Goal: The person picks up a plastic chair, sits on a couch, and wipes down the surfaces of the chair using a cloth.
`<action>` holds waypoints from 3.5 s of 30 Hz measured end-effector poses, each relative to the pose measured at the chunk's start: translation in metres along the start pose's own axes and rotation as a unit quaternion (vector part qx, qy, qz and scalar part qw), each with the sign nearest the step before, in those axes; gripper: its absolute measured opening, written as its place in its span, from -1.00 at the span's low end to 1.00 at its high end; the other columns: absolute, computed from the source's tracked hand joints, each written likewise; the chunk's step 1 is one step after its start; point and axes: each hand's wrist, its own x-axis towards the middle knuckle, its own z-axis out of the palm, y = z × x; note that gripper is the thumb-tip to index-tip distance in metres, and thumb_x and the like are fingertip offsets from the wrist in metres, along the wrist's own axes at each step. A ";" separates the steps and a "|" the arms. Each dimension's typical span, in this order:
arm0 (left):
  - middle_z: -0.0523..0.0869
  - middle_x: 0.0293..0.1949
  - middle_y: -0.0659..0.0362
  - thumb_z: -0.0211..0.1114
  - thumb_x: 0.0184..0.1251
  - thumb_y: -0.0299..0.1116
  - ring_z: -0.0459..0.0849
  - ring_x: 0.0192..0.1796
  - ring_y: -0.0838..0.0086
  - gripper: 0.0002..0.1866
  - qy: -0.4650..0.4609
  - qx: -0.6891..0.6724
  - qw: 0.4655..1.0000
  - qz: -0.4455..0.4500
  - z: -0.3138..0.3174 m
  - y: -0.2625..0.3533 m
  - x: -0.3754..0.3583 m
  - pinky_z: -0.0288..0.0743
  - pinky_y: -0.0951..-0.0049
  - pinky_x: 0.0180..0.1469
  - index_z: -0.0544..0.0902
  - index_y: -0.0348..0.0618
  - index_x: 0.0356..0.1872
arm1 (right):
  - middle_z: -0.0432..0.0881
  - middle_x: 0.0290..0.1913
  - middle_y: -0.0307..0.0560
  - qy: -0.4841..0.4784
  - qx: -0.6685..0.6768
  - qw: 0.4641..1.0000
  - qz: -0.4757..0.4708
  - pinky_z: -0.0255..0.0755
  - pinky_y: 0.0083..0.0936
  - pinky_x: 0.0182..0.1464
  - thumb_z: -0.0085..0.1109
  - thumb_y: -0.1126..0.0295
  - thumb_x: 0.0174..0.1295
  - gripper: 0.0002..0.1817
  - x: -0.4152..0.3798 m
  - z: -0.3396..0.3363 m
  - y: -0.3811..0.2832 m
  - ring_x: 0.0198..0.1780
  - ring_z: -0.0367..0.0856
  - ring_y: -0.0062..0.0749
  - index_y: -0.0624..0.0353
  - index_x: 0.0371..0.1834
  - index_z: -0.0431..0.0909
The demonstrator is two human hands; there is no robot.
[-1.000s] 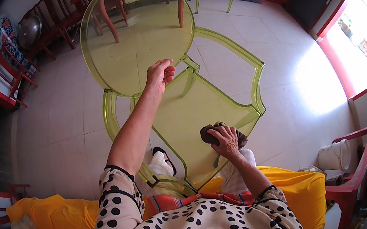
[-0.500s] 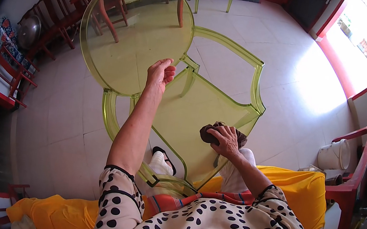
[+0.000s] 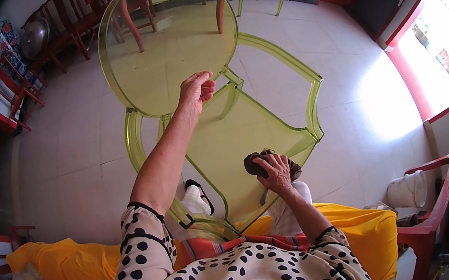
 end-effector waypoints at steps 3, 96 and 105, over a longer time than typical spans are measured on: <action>0.73 -0.46 0.24 0.32 0.38 -0.30 0.66 -0.52 0.61 -0.87 0.000 -0.003 1.000 0.000 0.001 0.001 0.000 0.54 0.61 -0.52 0.68 -0.04 -0.14 | 0.54 -0.06 -0.19 0.000 0.000 1.000 0.004 0.26 -0.19 0.11 0.41 0.30 -0.22 -0.34 0.000 0.000 0.000 0.07 0.50 -0.20 -0.20 0.13 0.56; 0.71 -0.44 0.23 0.28 0.40 -0.30 0.64 -0.49 0.59 -0.87 -0.002 -0.036 0.999 0.018 0.011 0.018 -0.016 0.52 0.60 -0.46 0.69 -0.07 -0.14 | 0.49 -0.01 -0.12 0.081 -0.087 0.992 0.043 0.22 -0.11 0.10 0.42 0.26 -0.03 -0.33 0.153 0.101 0.021 0.11 0.42 -0.16 -0.21 0.24 0.43; 0.71 -0.43 0.21 0.30 0.40 -0.34 0.66 -0.47 0.59 -0.87 -0.005 -0.033 0.999 0.019 0.008 0.017 -0.015 0.56 0.60 -0.46 0.68 -0.11 -0.12 | 0.50 0.18 -0.07 0.108 -0.103 0.987 0.053 0.24 -0.10 0.15 0.44 0.24 -0.02 -0.30 0.184 0.119 0.030 0.19 0.44 -0.18 -0.16 0.27 0.40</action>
